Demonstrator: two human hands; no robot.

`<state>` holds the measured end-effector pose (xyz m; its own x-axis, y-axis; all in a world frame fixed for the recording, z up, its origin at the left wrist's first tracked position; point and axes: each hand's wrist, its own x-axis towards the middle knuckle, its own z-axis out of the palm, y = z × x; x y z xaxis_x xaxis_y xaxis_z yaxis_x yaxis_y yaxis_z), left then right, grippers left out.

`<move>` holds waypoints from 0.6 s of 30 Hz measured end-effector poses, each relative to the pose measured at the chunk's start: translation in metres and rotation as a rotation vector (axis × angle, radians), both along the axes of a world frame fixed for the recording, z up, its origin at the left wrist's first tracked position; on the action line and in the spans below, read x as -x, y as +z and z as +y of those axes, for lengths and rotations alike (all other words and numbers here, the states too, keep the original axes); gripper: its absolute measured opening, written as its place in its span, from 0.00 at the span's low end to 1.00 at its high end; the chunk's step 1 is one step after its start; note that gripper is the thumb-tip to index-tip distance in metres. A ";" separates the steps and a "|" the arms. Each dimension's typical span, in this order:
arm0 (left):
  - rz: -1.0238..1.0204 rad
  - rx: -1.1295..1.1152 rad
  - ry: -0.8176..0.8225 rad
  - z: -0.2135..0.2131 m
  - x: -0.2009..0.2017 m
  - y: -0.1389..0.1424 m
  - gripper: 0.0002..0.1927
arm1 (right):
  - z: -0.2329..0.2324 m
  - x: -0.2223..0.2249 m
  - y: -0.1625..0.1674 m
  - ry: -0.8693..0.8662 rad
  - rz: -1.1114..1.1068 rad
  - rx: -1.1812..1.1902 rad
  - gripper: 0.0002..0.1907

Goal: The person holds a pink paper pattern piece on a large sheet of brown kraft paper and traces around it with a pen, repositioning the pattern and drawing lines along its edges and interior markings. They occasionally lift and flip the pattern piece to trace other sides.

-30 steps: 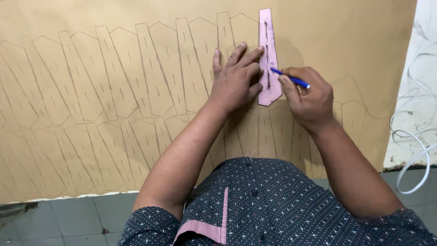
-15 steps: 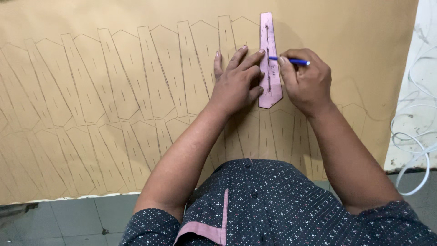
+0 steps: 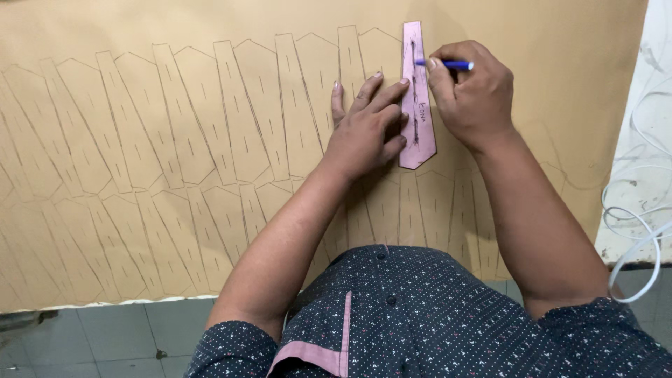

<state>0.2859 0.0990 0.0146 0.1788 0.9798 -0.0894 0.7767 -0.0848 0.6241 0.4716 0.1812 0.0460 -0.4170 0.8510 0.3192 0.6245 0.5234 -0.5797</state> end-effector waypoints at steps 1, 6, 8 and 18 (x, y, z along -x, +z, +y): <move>0.041 -0.033 0.010 -0.002 -0.002 -0.003 0.14 | -0.001 -0.001 0.001 -0.013 0.029 -0.003 0.04; 0.359 -0.260 0.033 -0.031 -0.030 -0.020 0.11 | -0.010 -0.010 0.005 -0.107 0.207 0.197 0.06; 0.242 -0.262 0.022 -0.053 -0.039 -0.023 0.19 | -0.018 -0.012 0.003 -0.229 0.121 0.400 0.06; 0.121 -0.173 0.054 -0.076 -0.038 -0.021 0.30 | -0.052 -0.011 -0.016 -0.334 0.358 0.944 0.12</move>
<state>0.3243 0.0226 -0.0059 0.1234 0.9903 0.0636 0.8514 -0.1386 0.5058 0.4824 0.1292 0.0297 -0.1295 0.8718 -0.4724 0.3662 -0.4007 -0.8398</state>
